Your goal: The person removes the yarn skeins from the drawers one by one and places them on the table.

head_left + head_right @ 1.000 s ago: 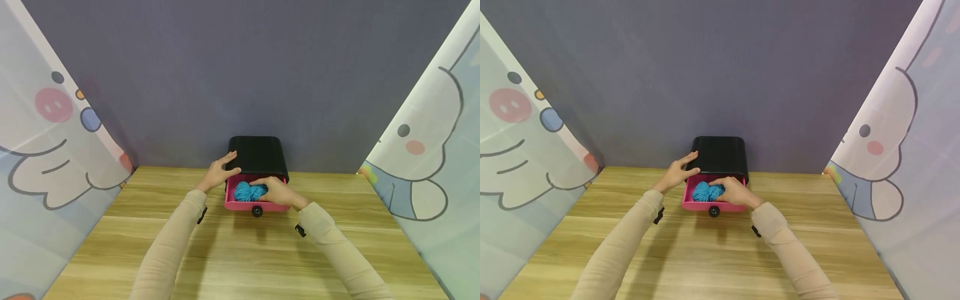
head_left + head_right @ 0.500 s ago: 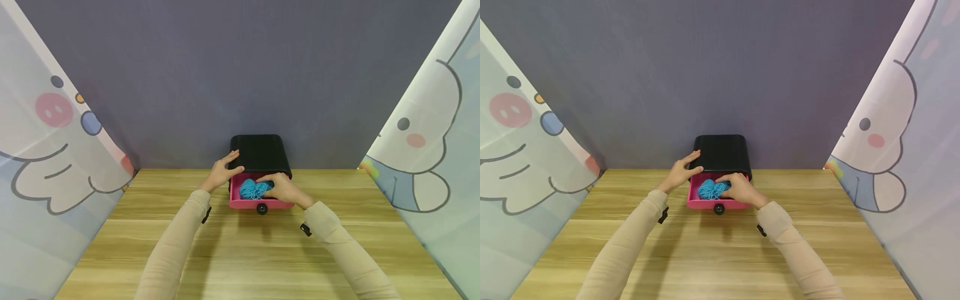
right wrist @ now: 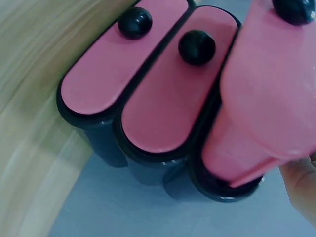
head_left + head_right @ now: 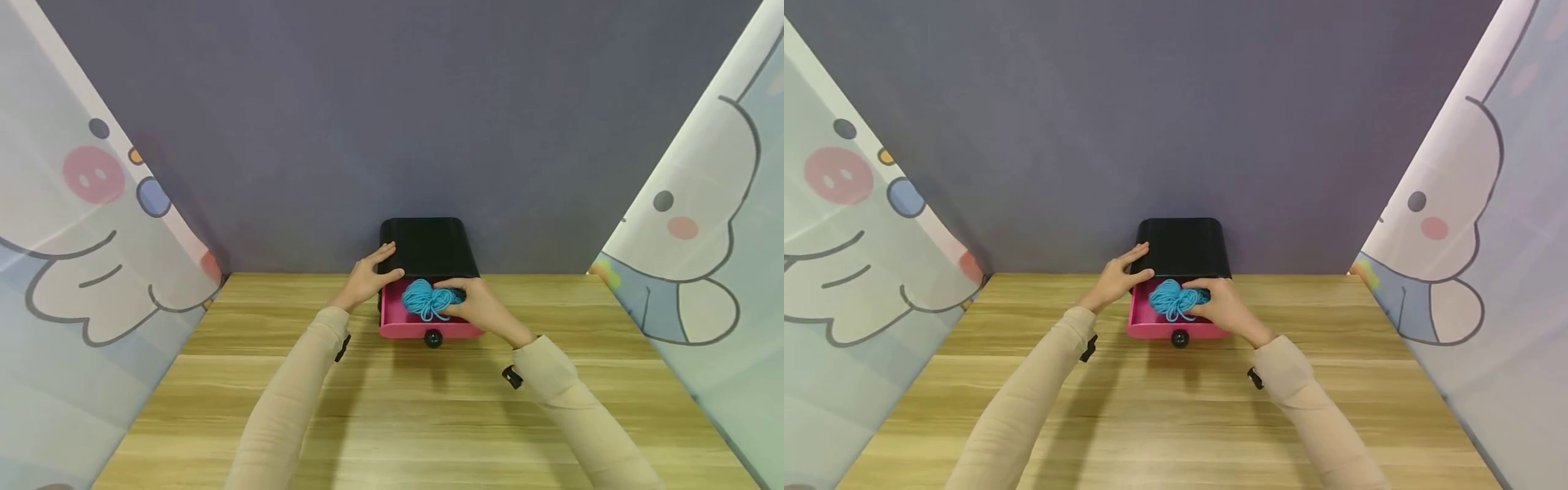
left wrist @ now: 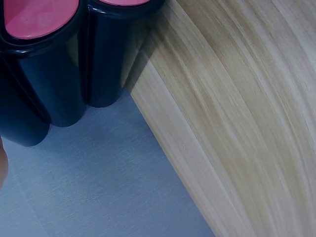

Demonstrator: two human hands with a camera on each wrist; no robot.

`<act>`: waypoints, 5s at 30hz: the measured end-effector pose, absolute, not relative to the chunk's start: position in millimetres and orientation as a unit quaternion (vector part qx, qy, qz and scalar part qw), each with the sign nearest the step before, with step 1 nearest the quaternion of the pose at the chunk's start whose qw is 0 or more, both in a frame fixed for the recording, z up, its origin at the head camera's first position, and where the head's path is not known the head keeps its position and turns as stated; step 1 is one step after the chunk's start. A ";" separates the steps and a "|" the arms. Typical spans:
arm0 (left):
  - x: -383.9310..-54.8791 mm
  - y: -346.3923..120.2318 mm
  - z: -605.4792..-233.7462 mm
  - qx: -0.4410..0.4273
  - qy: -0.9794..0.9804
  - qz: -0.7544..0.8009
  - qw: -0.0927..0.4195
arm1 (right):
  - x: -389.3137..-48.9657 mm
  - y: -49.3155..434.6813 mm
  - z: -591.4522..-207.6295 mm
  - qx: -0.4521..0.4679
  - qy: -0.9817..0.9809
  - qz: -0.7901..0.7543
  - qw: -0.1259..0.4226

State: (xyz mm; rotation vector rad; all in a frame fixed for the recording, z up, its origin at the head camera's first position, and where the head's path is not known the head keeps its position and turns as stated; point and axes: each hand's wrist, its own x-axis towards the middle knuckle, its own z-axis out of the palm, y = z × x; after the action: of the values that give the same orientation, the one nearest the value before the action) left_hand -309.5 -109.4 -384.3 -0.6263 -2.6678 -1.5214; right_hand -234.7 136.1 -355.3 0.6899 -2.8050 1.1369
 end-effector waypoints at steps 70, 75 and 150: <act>-291.0 -106.1 -363.0 -0.208 -0.843 -0.495 -0.013 | -231.4 297.0 -423.7 0.094 -0.918 0.372 0.105; -280.7 -104.4 -350.6 -0.212 -0.845 -0.490 -0.020 | -232.8 305.4 -435.7 0.075 -0.922 0.374 0.072; -304.7 -111.9 -384.0 -0.203 -0.839 -0.505 0.000 | -226.0 305.7 -424.4 0.059 -0.905 0.421 0.024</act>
State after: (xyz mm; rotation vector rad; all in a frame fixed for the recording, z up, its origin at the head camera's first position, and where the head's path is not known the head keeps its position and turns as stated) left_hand -304.7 -111.9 -384.0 -0.6381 -2.6352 -1.5862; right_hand -226.0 305.7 -424.4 0.1841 -2.8010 1.3022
